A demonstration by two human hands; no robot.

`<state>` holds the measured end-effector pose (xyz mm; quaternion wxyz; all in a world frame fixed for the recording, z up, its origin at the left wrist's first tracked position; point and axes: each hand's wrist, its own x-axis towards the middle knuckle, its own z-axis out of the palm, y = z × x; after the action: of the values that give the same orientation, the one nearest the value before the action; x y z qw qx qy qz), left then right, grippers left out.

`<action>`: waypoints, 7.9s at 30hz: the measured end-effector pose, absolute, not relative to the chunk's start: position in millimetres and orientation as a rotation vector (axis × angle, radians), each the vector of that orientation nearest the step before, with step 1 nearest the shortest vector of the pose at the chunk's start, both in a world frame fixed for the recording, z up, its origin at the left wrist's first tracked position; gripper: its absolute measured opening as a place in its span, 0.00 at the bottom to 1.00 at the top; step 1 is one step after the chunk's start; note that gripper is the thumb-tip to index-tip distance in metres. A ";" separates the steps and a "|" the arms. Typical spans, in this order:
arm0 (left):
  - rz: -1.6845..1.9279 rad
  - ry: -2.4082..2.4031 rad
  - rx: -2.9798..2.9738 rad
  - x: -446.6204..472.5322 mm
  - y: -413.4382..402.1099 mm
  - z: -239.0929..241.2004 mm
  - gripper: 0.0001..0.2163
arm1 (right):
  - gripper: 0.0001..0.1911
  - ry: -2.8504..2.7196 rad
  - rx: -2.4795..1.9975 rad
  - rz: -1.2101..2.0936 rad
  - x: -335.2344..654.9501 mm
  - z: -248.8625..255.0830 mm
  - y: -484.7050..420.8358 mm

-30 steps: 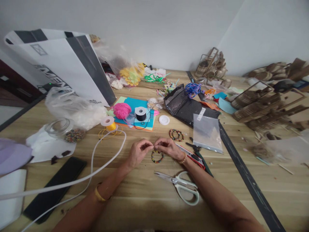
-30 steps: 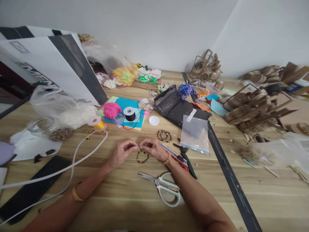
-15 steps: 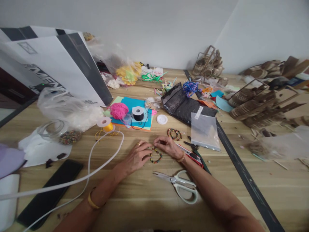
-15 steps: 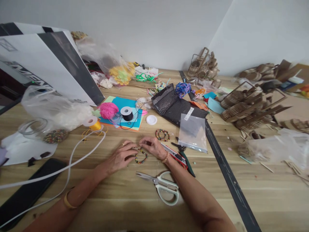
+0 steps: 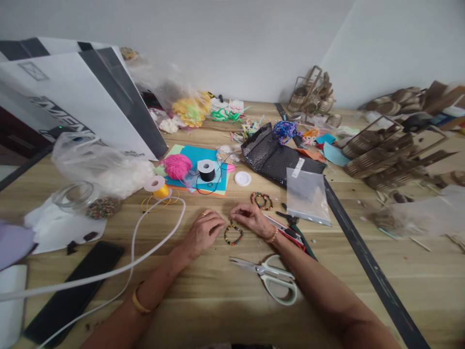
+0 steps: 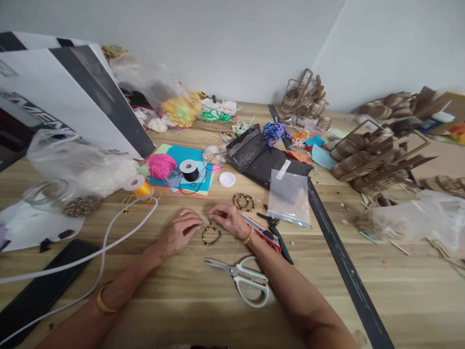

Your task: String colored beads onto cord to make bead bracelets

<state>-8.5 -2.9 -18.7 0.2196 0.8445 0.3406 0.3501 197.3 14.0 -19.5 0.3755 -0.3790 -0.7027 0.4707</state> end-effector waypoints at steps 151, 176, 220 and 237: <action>0.808 1.168 1.276 -3.2 -3.2 -2.9 0.07 | 0.11 -2.088 -0.876 0.869 180.6 -10.0 0.8; 0.811 1.147 1.331 -4.4 -7.1 -5.9 0.09 | 0.10 -2.100 -0.856 0.861 180.5 -10.5 0.1; 0.827 1.131 1.280 -4.1 -4.9 -2.0 0.06 | 0.09 -2.073 -0.828 0.923 184.1 -8.2 1.2; 0.865 1.160 1.199 -3.5 -3.3 -5.9 0.07 | 0.08 -2.018 -0.933 0.905 183.9 -16.6 -1.4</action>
<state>-3.5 -3.3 -5.9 0.5901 0.5152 0.4983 0.3715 183.9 -1.4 -16.6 0.3620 -0.3624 -0.7837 0.3512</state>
